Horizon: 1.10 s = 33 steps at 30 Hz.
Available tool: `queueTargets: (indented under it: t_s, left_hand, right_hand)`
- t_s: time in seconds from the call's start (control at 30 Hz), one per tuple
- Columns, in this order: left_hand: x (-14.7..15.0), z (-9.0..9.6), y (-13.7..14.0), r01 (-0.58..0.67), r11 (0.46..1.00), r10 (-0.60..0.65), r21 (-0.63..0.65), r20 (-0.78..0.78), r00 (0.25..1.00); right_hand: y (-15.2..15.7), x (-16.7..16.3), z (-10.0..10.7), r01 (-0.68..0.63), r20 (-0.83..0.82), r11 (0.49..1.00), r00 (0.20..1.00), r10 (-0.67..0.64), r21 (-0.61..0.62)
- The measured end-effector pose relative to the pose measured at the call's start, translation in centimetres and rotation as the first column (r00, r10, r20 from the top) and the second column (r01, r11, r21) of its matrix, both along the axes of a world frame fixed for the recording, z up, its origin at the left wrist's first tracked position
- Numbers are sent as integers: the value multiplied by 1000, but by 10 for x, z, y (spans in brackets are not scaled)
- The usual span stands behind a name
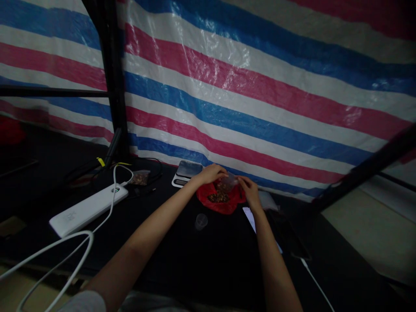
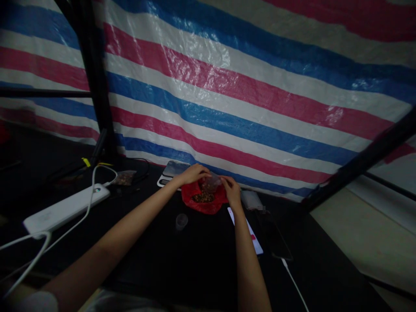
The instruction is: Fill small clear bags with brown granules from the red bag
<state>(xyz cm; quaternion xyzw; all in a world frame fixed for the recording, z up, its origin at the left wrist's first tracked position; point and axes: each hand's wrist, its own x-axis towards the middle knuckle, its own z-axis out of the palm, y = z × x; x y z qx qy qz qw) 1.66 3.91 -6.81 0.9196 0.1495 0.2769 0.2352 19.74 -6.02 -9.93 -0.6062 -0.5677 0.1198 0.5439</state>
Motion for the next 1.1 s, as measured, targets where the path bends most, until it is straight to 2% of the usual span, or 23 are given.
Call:
queueTargets:
  t_s: [0.13,0.23,0.33,0.53,0.63,0.77,0.9,0.97,1.1]
  left_hand:
    - [-1,2,0,-2,997,5,-76,41,999]
    - [-1,0,1,32,989,-31,-145,8,999]
    - [-1,-6,5,62,990,-68,-125,-43,997]
    - [0,-17,15,88,992,-100,-89,-135,986]
    - [1,-17,16,47,996,-55,-80,-102,993]
    - [0,-15,14,10,995,-15,-100,-51,999]
    - [2,-16,15,15,989,-11,-145,33,999]
    - [3,-18,15,39,985,-30,-168,57,998]
    - [1,-21,17,115,973,-113,-199,20,993]
  right_hand:
    - [-1,2,-1,-36,-13,996,999,35,-81]
    - [-1,7,-4,-18,68,991,997,27,-129]
    - [0,8,-6,20,116,993,993,-7,-116]
    - [-1,0,-4,-23,49,999,998,25,-44]
    - [-2,0,-3,-67,38,996,997,70,-66]
    - [-1,4,-9,-41,25,985,999,46,-169]
    - [0,7,-16,-155,-102,964,986,135,-216]
    - [2,8,-19,-180,-112,957,981,158,-226]
    - [3,10,-20,-66,39,975,996,75,-211]
